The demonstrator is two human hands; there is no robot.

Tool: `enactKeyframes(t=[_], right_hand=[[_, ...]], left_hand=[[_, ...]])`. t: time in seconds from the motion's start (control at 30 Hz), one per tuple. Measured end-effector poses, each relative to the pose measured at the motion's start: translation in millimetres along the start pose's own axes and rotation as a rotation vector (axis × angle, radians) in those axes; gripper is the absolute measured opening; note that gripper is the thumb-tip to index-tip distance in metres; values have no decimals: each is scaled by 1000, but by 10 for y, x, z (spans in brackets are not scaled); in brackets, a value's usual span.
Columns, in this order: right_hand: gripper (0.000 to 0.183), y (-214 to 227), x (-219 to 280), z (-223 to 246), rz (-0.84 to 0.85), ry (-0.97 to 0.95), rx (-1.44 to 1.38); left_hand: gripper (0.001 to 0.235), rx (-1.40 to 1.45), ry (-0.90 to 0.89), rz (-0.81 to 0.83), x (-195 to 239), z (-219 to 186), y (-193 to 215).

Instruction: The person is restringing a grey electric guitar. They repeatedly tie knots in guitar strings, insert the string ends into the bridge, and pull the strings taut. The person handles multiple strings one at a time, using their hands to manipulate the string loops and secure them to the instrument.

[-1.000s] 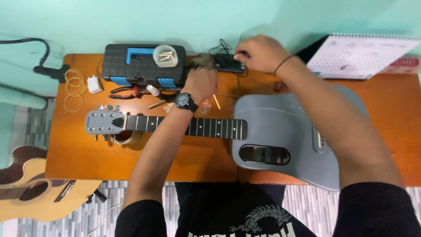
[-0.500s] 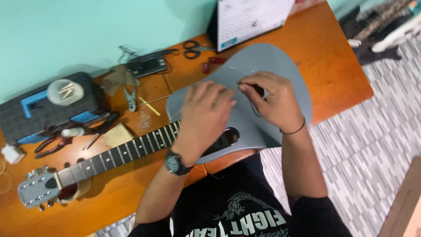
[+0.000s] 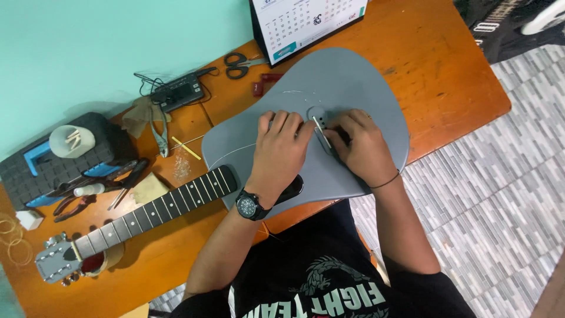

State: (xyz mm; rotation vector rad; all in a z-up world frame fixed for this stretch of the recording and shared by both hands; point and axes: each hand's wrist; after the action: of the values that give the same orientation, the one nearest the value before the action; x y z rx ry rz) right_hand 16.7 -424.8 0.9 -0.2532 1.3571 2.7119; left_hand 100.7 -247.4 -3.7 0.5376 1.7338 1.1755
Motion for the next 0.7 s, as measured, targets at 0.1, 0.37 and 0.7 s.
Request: enactKeyframes(t=[0.1,0.37,0.7], right_hand=[[3,18,-3,53,-20,11,-44],[4,-33,-50,41,2,-19,70],[5,-110,-47,19,-7,172,171]], left_hand=[[17,20,-10,-7,0,2,50],[10,50,-8,-42,27,87,125],[5,116,363,9,124,853,685]])
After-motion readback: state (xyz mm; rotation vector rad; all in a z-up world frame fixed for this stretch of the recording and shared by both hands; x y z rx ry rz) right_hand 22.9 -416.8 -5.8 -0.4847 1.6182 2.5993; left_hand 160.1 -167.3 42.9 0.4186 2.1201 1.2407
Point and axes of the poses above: each hand's wrist, its own x-axis away from the middle knuckle, its own y-axis out of the back of the hand, z = x × y, and after that the axes turned 10 degrees about z, right-handed
